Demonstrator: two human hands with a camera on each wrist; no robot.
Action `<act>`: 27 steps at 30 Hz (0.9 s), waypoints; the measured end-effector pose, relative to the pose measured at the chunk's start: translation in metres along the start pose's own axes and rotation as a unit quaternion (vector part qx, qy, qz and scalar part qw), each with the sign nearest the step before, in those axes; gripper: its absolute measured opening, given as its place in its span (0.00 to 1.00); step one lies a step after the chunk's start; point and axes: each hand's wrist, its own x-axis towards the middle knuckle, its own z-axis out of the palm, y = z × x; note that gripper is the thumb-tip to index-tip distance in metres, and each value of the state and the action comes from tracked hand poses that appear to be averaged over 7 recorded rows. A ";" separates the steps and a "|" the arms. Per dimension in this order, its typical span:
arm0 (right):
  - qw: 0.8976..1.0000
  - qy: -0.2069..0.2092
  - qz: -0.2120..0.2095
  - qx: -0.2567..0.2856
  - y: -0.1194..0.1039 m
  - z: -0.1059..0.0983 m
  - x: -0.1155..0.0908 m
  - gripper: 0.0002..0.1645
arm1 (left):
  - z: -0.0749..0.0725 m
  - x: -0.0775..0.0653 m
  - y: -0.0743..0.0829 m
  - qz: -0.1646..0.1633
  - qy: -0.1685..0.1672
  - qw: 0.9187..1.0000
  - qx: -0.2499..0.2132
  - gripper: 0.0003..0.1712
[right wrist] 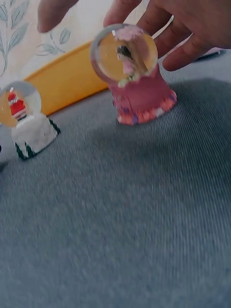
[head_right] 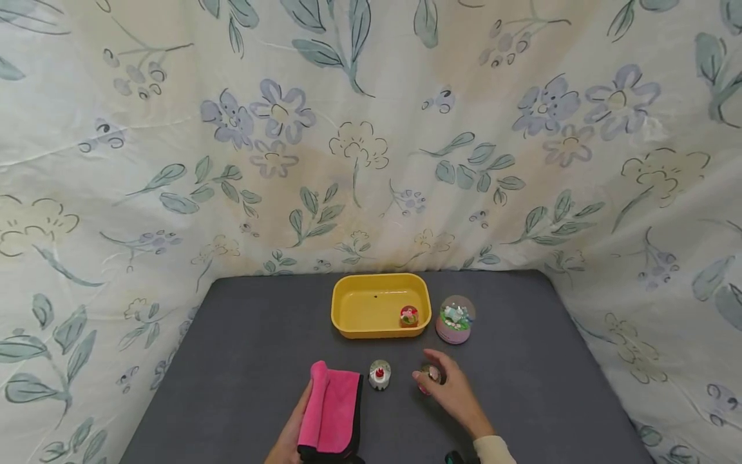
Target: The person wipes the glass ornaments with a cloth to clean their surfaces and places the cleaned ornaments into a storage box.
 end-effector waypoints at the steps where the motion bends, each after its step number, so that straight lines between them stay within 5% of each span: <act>1: 1.000 -0.001 -0.001 0.000 0.002 0.001 -0.001 0.39 | 0.000 0.001 0.000 0.005 0.012 1.000 0.009 0.38; 7: 1.000 -0.001 0.008 -0.006 0.012 0.006 -0.007 0.38 | -0.004 0.002 -0.003 0.012 0.060 0.997 0.042 0.43; 15: 0.999 0.007 -0.017 -0.046 0.024 0.008 -0.006 0.43 | -0.005 0.003 -0.002 0.000 0.028 1.000 0.012 0.42; 27: 0.998 0.041 -0.012 -0.056 0.030 0.013 -0.006 0.34 | -0.010 0.004 -0.004 0.010 0.041 0.999 0.029 0.43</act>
